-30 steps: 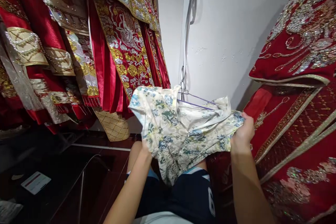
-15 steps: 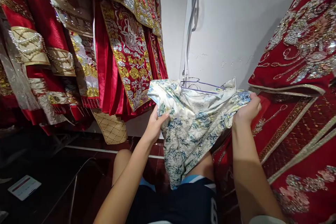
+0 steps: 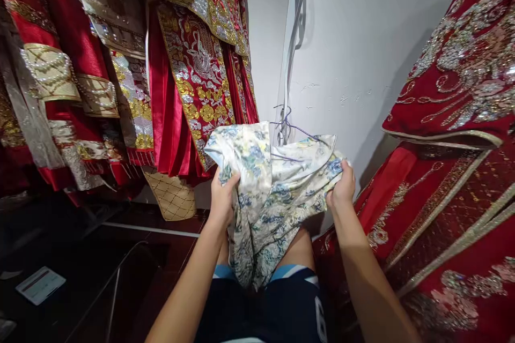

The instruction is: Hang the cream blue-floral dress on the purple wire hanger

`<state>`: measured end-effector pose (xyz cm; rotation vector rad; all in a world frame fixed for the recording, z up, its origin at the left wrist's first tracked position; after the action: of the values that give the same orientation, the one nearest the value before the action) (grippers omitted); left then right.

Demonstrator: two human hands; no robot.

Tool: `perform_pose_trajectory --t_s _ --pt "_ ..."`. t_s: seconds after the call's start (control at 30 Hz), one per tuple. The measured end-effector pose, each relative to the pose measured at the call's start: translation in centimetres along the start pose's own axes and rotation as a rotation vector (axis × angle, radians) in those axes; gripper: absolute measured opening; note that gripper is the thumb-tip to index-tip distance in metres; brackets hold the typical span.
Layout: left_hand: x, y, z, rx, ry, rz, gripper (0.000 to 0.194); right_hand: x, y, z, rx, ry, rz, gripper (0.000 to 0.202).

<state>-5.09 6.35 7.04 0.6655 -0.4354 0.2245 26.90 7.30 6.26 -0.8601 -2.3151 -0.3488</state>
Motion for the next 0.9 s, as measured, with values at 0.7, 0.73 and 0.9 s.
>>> perform_pose_trajectory --t_s 0.7,0.73,0.9 --pt "-1.1 -9.4 -6.0 -0.241 0.046 0.012 0.055 1.4 -10.9 13.8 0.461 -0.406 -0.44 0.037" --pt "-1.3 -9.3 -6.0 -0.25 0.043 0.006 0.053 1.4 -11.0 13.4 0.441 -0.373 -0.436 0.036" --pt "-4.0 -9.3 -5.8 -0.084 0.317 0.127 0.042 -0.7 -11.7 11.3 0.353 -0.309 -0.356 0.035"
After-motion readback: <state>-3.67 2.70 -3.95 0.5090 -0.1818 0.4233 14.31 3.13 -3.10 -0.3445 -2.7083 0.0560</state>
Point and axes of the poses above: each hand's wrist, its own y-axis towards the middle knuckle, its own x-axis out of the palm, z = x × y, the point moved 5 cm from there along y, towards the middle knuckle, and after that the axes turned 14 degrees about x, right-handed, at the moved point
